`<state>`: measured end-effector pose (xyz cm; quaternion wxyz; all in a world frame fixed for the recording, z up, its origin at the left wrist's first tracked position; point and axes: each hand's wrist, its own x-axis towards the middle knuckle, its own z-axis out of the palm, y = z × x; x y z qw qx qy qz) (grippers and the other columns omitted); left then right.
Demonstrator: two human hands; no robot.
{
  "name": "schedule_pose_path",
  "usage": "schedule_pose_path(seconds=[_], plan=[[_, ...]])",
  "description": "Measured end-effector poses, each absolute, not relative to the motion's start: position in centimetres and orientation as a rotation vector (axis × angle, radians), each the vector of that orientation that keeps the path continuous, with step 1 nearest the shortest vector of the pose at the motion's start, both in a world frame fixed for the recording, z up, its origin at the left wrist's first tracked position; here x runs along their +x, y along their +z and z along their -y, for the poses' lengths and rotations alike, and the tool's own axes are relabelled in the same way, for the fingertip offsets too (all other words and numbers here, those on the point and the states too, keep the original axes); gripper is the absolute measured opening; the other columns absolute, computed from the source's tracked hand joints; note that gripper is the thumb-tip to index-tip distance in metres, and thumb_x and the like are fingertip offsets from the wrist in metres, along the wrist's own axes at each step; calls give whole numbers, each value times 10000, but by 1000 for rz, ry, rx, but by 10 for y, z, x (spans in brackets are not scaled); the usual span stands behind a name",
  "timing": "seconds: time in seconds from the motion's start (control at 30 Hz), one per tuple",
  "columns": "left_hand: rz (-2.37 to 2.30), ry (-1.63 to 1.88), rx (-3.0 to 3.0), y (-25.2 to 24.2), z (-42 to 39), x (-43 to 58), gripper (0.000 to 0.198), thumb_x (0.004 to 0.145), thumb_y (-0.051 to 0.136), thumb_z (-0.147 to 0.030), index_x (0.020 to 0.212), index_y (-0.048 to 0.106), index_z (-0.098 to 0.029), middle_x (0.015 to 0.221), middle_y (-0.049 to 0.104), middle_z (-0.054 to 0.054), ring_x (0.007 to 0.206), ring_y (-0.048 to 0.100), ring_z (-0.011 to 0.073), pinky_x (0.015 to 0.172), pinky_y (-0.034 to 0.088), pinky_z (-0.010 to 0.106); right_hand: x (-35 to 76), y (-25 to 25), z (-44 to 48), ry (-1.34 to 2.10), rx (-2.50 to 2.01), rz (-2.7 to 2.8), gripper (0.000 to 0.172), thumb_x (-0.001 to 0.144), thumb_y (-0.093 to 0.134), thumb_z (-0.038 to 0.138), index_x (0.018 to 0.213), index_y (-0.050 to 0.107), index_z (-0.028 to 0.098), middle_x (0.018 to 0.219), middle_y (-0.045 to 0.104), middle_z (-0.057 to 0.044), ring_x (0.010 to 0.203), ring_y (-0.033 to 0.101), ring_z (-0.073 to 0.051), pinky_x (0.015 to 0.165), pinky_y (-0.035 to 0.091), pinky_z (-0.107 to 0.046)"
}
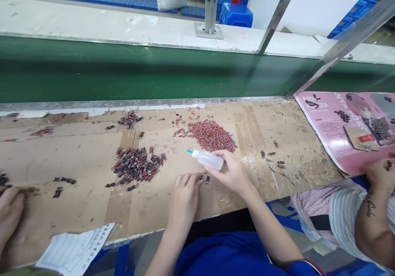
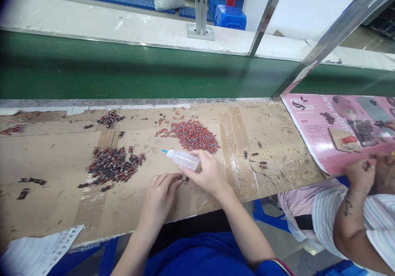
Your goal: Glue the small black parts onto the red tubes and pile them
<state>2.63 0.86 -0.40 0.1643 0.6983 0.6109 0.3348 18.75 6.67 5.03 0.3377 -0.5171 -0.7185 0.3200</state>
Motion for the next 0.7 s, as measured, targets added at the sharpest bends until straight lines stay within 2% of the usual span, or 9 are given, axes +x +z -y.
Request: schedule_pose_path(seconds=[0.13, 0.27, 0.37, 0.5, 0.6, 0.7], plan=[[-1715, 790, 2058, -3, -9, 23, 353, 894, 398, -70, 1067, 660, -233, 872, 650, 59, 788, 560, 221, 704, 486, 335, 196, 53, -57, 1130, -1246, 1331, 284, 712, 744, 385, 890, 618, 203, 763, 654, -4, 635, 598, -145, 573, 486, -248], [-1680, 779, 2056, -4, -8, 18, 407, 853, 351, -5, 979, 657, -241, 868, 643, 51, 817, 559, 216, 702, 490, 321, 196, 46, -53, 1408, -1111, 757, 334, 698, 667, 517, 784, 570, 209, 557, 490, 53, 406, 356, -83, 367, 275, -196], [-1684, 801, 2068, -6, -8, 11, 277, 899, 405, -103, 903, 647, -238, 840, 638, 51, 793, 553, 223, 702, 490, 335, 193, 42, -50, 1554, -1067, 528, 366, 682, 654, 550, 789, 556, 215, 531, 457, 60, 381, 279, -73, 342, 217, -191], [-1849, 879, 2053, -6, -8, -5, 215, 926, 435, -203, 907, 647, -231, 847, 632, 66, 797, 544, 239, 733, 483, 370, 189, 39, -47, 1587, -1049, 508, 348, 659, 692, 509, 803, 586, 212, 547, 484, 53, 396, 288, -68, 355, 223, -181], [-1730, 888, 2131, -3, -12, -21, 349, 884, 378, -84, 997, 665, -249, 923, 662, 74, 891, 574, 237, 807, 483, 377, 189, 39, -47, 1553, -1061, 539, 331, 663, 692, 497, 810, 631, 207, 558, 508, 39, 410, 301, -73, 363, 242, -187], [-1372, 718, 2288, 3, -20, -32, 518, 807, 349, 8, 1095, 667, -284, 1136, 675, 63, 1090, 561, 226, 918, 470, 389, 190, 38, -47, 1504, -1078, 551, 314, 660, 706, 480, 791, 655, 200, 553, 512, 34, 418, 317, -76, 372, 266, -192]])
